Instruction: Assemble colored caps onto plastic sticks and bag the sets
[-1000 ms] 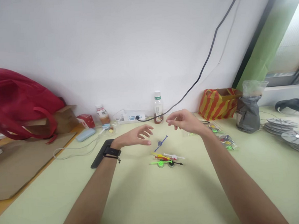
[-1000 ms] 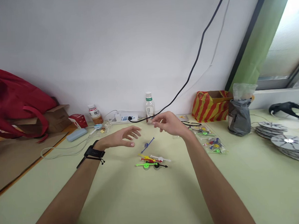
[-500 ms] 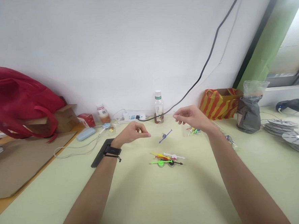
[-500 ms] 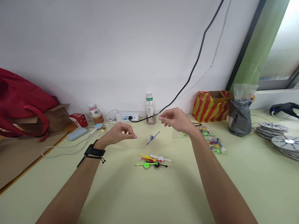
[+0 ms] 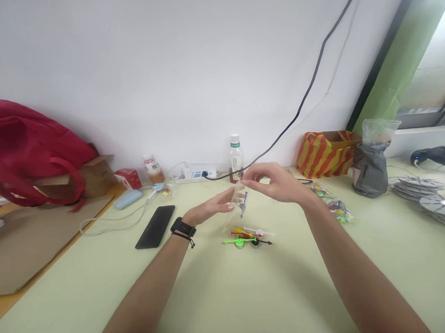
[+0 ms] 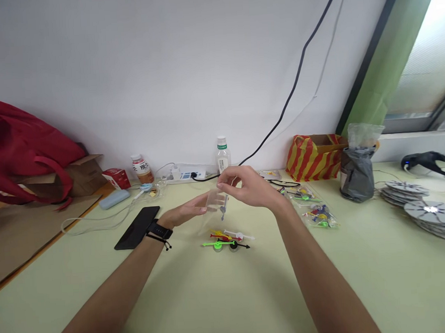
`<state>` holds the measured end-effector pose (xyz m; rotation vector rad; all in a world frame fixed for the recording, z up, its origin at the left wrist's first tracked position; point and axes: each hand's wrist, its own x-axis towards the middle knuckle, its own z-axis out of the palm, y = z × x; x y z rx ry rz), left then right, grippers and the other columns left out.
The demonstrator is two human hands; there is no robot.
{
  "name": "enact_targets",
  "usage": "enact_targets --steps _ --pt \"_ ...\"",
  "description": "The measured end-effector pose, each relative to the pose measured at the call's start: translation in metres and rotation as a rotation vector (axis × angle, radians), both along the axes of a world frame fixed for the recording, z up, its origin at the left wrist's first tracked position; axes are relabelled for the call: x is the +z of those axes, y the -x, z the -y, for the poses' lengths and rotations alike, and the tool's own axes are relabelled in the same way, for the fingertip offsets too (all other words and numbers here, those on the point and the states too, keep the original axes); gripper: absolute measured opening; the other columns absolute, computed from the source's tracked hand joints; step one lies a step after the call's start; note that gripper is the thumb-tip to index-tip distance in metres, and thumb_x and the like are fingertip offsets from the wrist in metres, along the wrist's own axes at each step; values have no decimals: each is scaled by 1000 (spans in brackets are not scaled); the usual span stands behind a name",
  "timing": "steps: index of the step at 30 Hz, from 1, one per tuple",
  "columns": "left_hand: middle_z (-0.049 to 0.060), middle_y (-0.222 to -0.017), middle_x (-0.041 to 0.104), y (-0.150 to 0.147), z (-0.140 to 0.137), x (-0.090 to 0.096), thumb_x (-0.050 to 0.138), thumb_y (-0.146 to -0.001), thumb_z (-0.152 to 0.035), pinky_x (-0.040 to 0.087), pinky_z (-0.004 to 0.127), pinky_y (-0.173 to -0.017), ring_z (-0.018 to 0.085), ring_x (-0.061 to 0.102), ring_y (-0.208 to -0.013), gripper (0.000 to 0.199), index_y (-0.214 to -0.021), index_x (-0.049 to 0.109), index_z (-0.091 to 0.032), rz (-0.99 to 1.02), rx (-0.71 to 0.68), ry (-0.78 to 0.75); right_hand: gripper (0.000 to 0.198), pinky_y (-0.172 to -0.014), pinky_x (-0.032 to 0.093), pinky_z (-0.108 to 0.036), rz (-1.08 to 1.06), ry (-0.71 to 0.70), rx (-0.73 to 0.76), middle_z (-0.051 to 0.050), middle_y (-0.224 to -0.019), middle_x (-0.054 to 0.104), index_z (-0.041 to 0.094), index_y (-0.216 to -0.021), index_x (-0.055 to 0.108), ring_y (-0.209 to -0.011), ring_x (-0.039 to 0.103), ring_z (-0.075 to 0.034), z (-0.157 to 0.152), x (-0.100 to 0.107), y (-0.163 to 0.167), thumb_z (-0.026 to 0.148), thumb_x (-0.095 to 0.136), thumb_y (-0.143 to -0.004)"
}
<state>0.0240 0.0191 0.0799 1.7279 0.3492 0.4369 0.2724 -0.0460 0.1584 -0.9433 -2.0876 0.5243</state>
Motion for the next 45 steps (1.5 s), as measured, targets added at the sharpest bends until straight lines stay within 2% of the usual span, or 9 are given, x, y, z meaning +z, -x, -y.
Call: enact_targets --steps 13,18,21,24,28,32,38,42,45 --pt "15 -134 57 -11 4 -10 75 -83 -41 40 46 -103 29 56 -117 81 -155 42 -26 52 -22 122 32 -78 55 -34 -111 22 -25 -6 -94 76 21 -90 74 -88 68 -23 -3 0 -3 51 63 -93" --pt "11 -110 62 -5 -3 -11 69 -87 -44 43 39 -89 25 56 -102 71 -150 47 -21 78 30 155 31 -76 55 -33 -153 22 -20 -6 -93 75 21 -98 73 -84 68 -21 -14 -8 -10 51 64 -93" --pt "10 -103 61 5 -11 -15 65 -88 -43 44 39 -87 24 57 -94 68 -149 47 -21 126 70 214 32 -72 53 -30 -159 13 -129 -7 -98 73 20 -109 68 -81 67 -19 -26 -18 -18 47 59 -95" --pt "11 -109 61 18 -19 -21 60 -90 -45 44 38 -84 23 58 -90 64 -148 48 -22 151 139 289 24 -68 51 -28 2 97 -227 -7 -97 72 18 -100 67 -77 65 -17 -37 -32 -25 39 55 -96" --pt "11 -108 62 31 -27 -28 56 -93 -48 42 34 -77 21 57 -86 63 -149 47 -22 139 227 338 17 -63 47 -24 425 404 44 -6 -96 74 17 -98 72 -75 66 -16 -46 -58 -17 28 64 -88" --pt "11 -107 64 33 -28 -33 57 -94 -49 41 33 -75 20 57 -84 65 -152 43 -23 75 245 336 33 -65 47 -23 598 574 256 -7 -98 76 16 -111 73 -79 69 -18 -51 -84 7 25 72 -79" --pt "11 -107 64 31 -28 -36 54 -96 -50 39 32 -73 19 56 -80 64 -153 42 -22 31 233 330 44 -67 47 -22 618 589 309 -5 -92 76 14 -115 73 -80 68 -17 -55 -95 15 11 68 -71" --pt "11 -105 64 31 -28 -35 54 -96 -50 39 32 -72 19 56 -80 66 -154 41 -21 30 208 339 33 -68 48 -23 572 496 258 -7 -95 75 14 -108 76 -81 68 -18 -57 -93 7 19 69 -77" --pt "12 -107 64 31 -26 -34 53 -95 -52 41 34 -75 21 58 -82 69 -155 39 -21 41 153 362 35 -69 49 -23 530 596 308 -8 -96 76 14 -109 75 -82 69 -19 -58 -97 8 21 72 -75"
